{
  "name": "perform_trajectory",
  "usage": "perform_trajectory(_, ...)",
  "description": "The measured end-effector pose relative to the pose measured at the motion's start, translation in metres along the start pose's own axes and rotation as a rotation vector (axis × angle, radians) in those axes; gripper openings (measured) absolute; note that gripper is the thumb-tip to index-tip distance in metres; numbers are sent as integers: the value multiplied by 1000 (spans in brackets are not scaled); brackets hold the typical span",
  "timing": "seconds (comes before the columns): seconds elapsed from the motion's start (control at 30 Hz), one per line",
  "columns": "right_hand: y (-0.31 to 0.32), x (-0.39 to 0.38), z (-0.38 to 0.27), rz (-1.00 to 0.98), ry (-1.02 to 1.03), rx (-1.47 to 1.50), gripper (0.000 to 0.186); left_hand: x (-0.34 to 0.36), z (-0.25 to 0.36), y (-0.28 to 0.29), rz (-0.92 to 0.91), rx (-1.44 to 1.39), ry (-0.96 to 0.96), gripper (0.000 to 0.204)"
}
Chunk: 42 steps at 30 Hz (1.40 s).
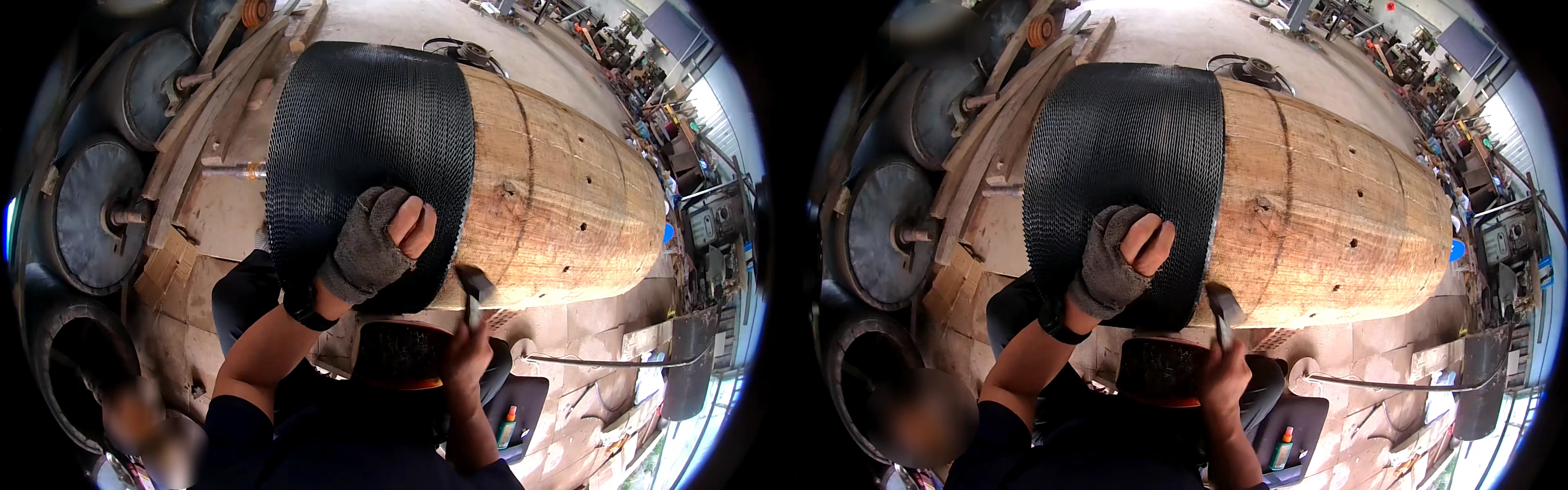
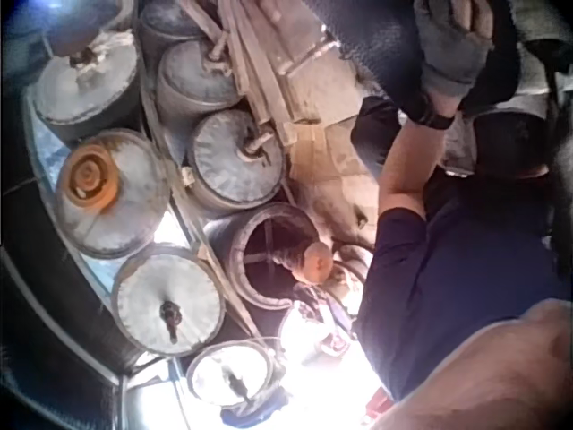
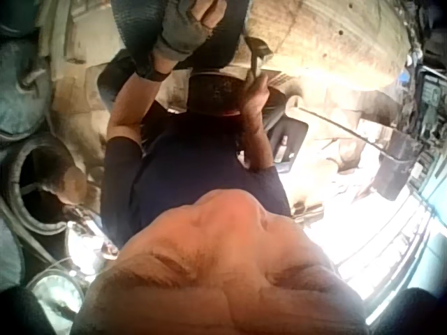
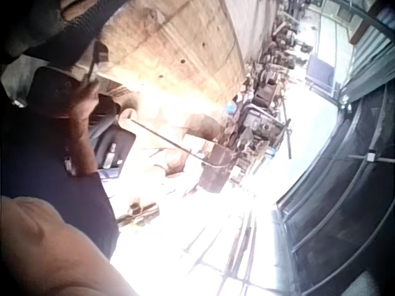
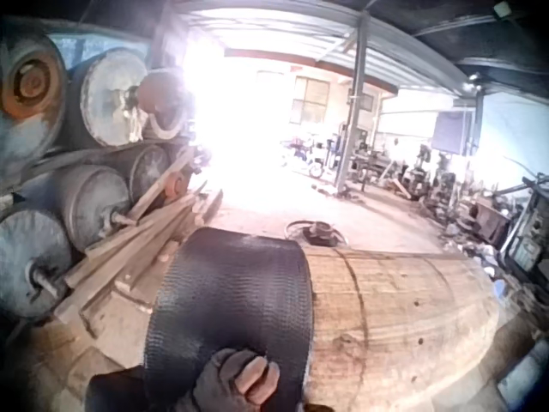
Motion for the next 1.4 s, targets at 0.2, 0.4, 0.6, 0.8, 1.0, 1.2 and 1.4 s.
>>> perform_trajectory(0.2, 35, -2, -13, 125, 19, 424, 28, 11, -4, 3, -10, -15, -7, 45)
perform_trajectory(0.4, -4, -3, 20, -50, -79, 96, 17, 26, -14, 2, 50, 107, -4, 38)
perform_trajectory(0.6, 13, -13, 20, -42, -136, 199, 16, 47, 8, 9, 34, -87, 55, 33)
perform_trajectory(0.8, 8, -18, 21, -65, -143, 308, 17, -19, 75, -13, -98, -421, 216, 51)
perform_trajectory(1.0, 7, -20, 25, -75, -137, 313, 15, -24, 73, -18, -207, -427, 286, 55)
perform_trajectory(1.2, 9, -17, 19, -87, -130, 354, 15, -19, 74, -21, -281, -456, 337, 59)
perform_trajectory(1.4, 16, -14, 13, -51, -99, 404, 16, -5, 84, -23, -301, -427, 331, 67)
Point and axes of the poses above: each hand's wrist, its own x-axis towards the middle knuckle, its own y-axis out of the back of the hand, z = x × y, the point moved 6 cm from there along x, towards the middle knuckle, and after that the axes turned 5 degrees about -x, right-handed, at the moved point
